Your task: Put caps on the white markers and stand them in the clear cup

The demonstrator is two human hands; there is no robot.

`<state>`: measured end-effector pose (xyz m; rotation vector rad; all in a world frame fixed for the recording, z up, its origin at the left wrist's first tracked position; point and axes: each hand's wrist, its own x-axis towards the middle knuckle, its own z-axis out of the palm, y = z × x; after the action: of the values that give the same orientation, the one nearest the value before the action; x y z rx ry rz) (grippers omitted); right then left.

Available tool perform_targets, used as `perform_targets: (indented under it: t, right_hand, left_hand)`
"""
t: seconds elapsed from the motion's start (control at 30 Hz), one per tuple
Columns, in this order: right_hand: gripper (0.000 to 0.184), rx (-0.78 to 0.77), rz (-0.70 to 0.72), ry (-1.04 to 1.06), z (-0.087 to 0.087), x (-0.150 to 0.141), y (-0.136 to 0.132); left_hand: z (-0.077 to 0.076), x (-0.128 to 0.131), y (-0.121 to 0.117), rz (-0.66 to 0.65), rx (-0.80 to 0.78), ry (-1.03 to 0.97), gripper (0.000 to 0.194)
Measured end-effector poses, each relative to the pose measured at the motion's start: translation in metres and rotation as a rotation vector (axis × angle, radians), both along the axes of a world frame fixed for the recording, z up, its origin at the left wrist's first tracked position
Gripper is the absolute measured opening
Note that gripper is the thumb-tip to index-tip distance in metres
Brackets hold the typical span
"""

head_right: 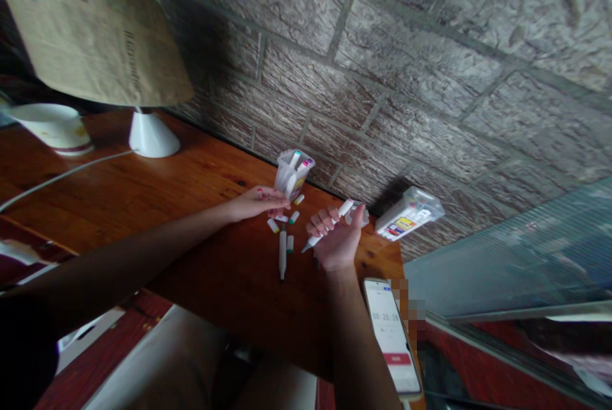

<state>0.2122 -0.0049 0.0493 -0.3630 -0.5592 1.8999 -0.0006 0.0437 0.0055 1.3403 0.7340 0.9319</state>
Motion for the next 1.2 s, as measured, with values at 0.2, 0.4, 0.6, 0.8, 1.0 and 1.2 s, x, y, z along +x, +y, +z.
perform_targets:
  t: [0.2,0.4,0.6,0.8,1.0,1.2]
  right_hand:
    - [0.054,0.033,0.011,-0.043,-0.001,-0.002,0.001]
    - [0.028,0.073,-0.052,-0.147,-0.001,-0.011,-0.002]
    - [0.014,0.068,-0.11,-0.197,0.001,-0.016,-0.004]
    - [0.015,0.078,-0.033,-0.195,0.003,-0.014,-0.006]
    - [0.056,0.055,0.05,-0.189,0.001,-0.008,-0.003]
    - [0.055,0.05,0.055,-0.206,-0.001,-0.007,-0.003]
  left_hand:
    - [0.0,0.0,-0.001,-0.004,-0.003,0.001,0.035]
    - [0.001,0.0,-0.001,-0.013,-0.003,0.001,0.035]
    - [0.002,0.0,-0.001,-0.01,-0.004,0.011,0.032]
    - [0.002,0.0,-0.001,-0.011,-0.012,0.002,0.033]
    - [0.003,-0.001,-0.002,-0.016,-0.003,-0.004,0.035]
    - [0.001,0.0,-0.001,-0.014,-0.015,0.003,0.034]
